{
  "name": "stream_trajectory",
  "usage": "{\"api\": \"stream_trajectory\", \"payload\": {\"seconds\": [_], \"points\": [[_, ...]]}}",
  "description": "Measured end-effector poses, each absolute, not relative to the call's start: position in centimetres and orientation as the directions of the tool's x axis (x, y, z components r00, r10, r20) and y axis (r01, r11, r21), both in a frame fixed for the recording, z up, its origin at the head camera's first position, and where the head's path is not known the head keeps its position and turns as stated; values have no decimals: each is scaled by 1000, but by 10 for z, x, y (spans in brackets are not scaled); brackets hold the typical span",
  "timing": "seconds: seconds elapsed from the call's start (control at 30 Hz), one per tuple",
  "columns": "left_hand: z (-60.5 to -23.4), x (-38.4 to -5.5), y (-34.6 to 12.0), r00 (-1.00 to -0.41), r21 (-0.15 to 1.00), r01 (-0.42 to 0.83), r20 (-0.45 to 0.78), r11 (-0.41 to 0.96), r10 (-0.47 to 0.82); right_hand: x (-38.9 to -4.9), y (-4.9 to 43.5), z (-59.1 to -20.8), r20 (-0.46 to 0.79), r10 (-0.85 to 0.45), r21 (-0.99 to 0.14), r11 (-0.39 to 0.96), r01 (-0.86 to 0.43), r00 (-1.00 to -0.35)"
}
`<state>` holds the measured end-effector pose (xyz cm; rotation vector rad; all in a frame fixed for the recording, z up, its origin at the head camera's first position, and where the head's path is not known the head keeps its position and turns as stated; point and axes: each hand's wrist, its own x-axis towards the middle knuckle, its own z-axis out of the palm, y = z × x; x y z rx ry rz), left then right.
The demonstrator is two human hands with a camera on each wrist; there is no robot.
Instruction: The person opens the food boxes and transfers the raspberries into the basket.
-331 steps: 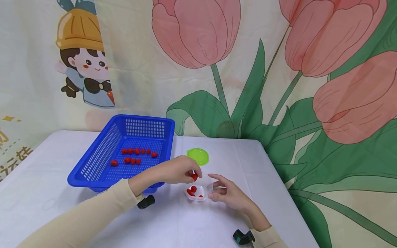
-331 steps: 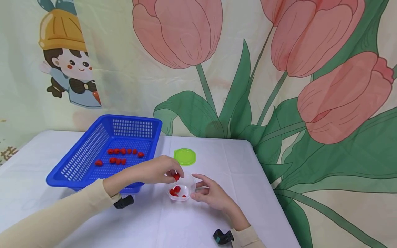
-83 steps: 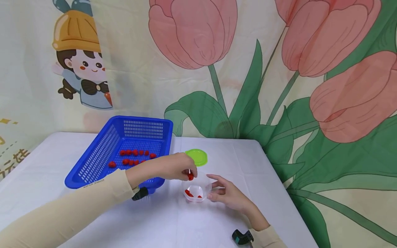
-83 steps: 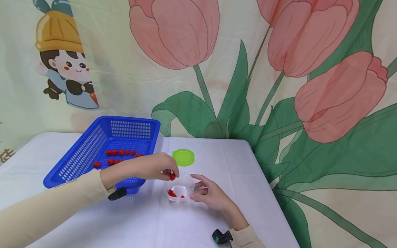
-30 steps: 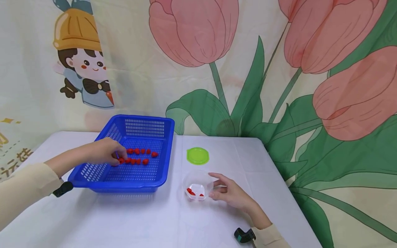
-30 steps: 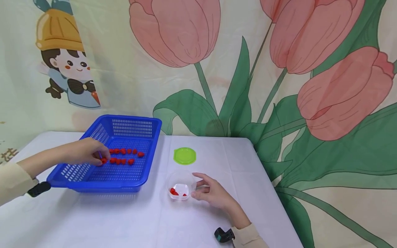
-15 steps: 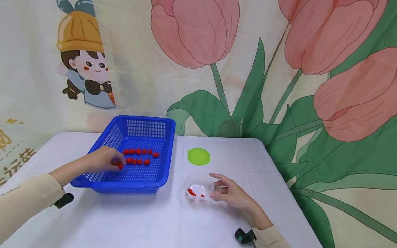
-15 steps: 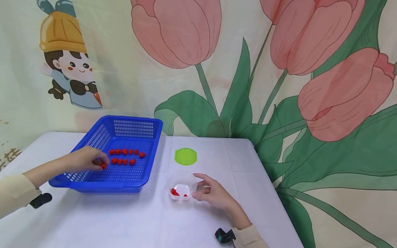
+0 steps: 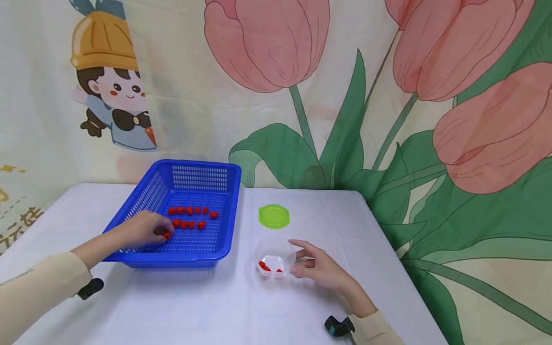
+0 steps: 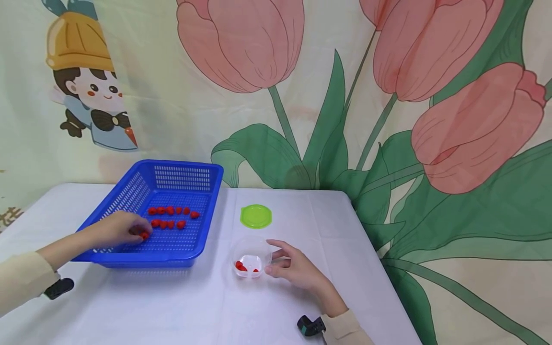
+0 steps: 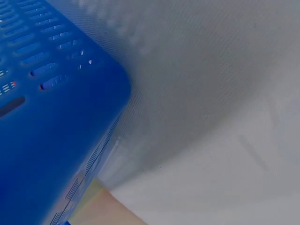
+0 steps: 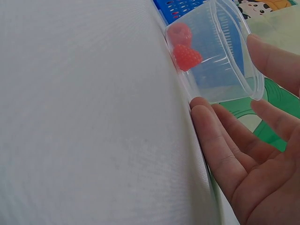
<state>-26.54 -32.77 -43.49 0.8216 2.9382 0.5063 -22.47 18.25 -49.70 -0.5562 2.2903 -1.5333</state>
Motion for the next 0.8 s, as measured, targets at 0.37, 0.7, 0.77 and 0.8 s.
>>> {"api": "stream_trajectory", "payload": {"seconds": [0.37, 0.7, 0.77, 0.8], "points": [[-435, -263, -326, -863, 310, 494, 60, 812, 502, -225, 183, -497, -59, -481, -920, 366, -139, -875], [-437, -263, -324, -869, 312, 483, 54, 818, 492, -225, 182, -497, -55, -478, -922, 362, -140, -877], [-436, -263, -324, -864, 315, 492, 62, 812, 499, -225, 183, -498, -61, -477, -922, 363, -133, -877], [-435, -263, -324, -864, 319, 493, 65, 810, 500, -225, 183, -498, -61, -477, -922, 364, -133, -877]]}}
